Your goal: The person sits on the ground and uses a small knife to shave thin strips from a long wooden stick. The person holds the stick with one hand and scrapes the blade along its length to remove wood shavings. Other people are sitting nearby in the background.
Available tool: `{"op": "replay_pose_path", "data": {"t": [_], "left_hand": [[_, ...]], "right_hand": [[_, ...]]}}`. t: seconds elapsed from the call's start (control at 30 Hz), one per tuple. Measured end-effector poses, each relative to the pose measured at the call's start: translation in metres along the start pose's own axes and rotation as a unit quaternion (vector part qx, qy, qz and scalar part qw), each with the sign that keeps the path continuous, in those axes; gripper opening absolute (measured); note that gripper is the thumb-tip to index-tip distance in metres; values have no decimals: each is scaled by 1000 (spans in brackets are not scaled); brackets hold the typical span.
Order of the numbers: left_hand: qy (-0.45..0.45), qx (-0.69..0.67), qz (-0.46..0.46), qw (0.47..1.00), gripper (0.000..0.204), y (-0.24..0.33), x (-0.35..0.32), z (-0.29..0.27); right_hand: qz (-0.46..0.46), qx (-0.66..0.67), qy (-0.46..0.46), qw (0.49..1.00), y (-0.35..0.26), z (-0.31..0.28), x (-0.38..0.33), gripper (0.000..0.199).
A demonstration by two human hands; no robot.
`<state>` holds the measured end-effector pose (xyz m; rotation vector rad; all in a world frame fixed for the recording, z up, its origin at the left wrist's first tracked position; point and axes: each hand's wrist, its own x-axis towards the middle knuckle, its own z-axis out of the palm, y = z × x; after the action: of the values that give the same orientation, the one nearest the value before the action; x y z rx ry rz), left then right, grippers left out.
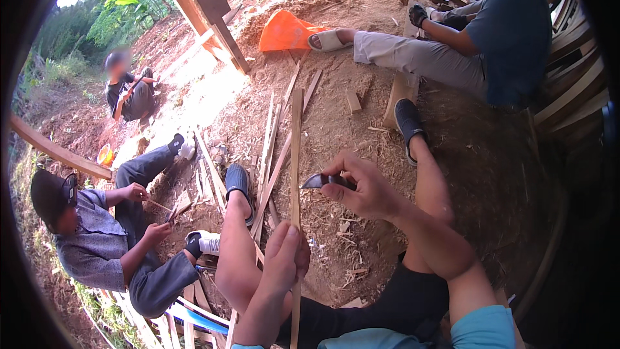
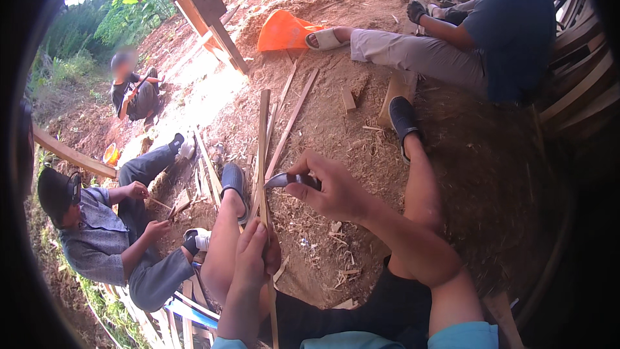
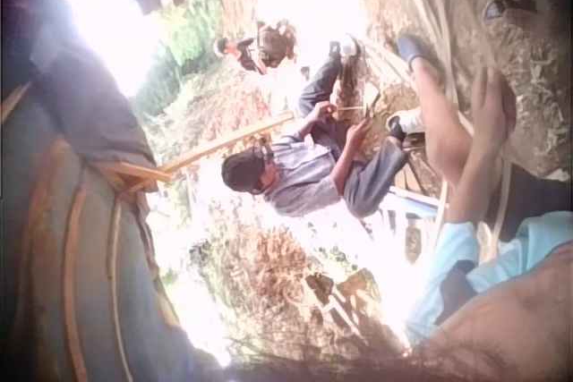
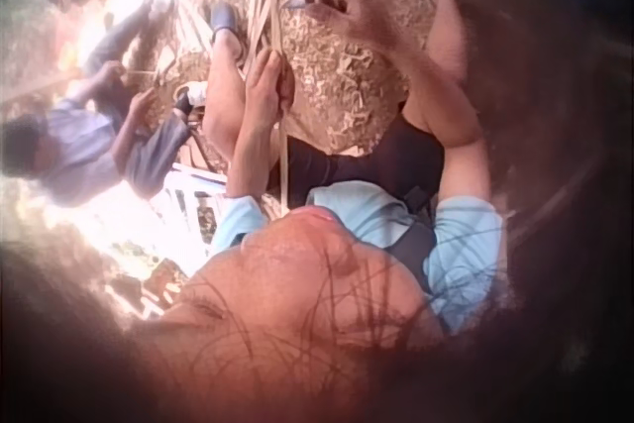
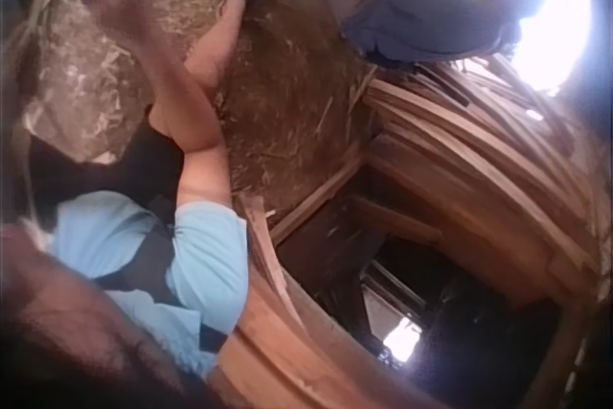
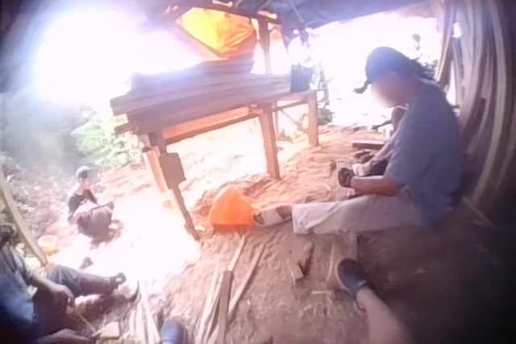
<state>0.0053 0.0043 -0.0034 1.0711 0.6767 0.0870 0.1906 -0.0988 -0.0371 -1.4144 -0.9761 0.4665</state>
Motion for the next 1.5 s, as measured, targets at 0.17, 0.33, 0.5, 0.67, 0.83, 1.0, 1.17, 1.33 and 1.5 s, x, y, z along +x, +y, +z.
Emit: {"op": "replay_pose_path", "data": {"t": [0.17, 0.33, 0.5, 0.67, 0.83, 1.0, 1.17, 1.33, 1.5], "left_hand": [[9, -26, 24, 999, 18, 6, 6, -2], [-9, -22, 38, 999, 14, 7, 7, 0], [-9, -11, 17, 1000, 15, 8, 1, 0], [-20, 39, 50, 998, 17, 3, -1, -8], [-11, 56, 76, 996, 18, 6, -2, -4], [2, 87, 91, 992, 18, 5, -3, -5], [21, 105, 91, 990, 21, 5, -2, -5], [17, 93, 108, 990, 18, -4, 4, -8], [5, 69, 62, 996, 23, 1, 2, -4]], "right_hand": [[-10, -26, -77, 997, -18, 27, -9, 26], [-23, -12, -81, 996, -11, 31, -13, 28], [-62, -31, -79, 995, -10, 30, -13, 28], [-91, -30, -48, 994, -15, 36, -13, 24], [-94, -33, -57, 993, -9, 36, -14, 29], [-95, -11, -51, 994, -11, 37, -13, 27], [-88, -45, -41, 994, -8, 38, -12, 27], [-114, -78, -22, 990, -6, 40, -11, 29], [-140, -88, -4, 986, 0, 40, -11, 25]]}}
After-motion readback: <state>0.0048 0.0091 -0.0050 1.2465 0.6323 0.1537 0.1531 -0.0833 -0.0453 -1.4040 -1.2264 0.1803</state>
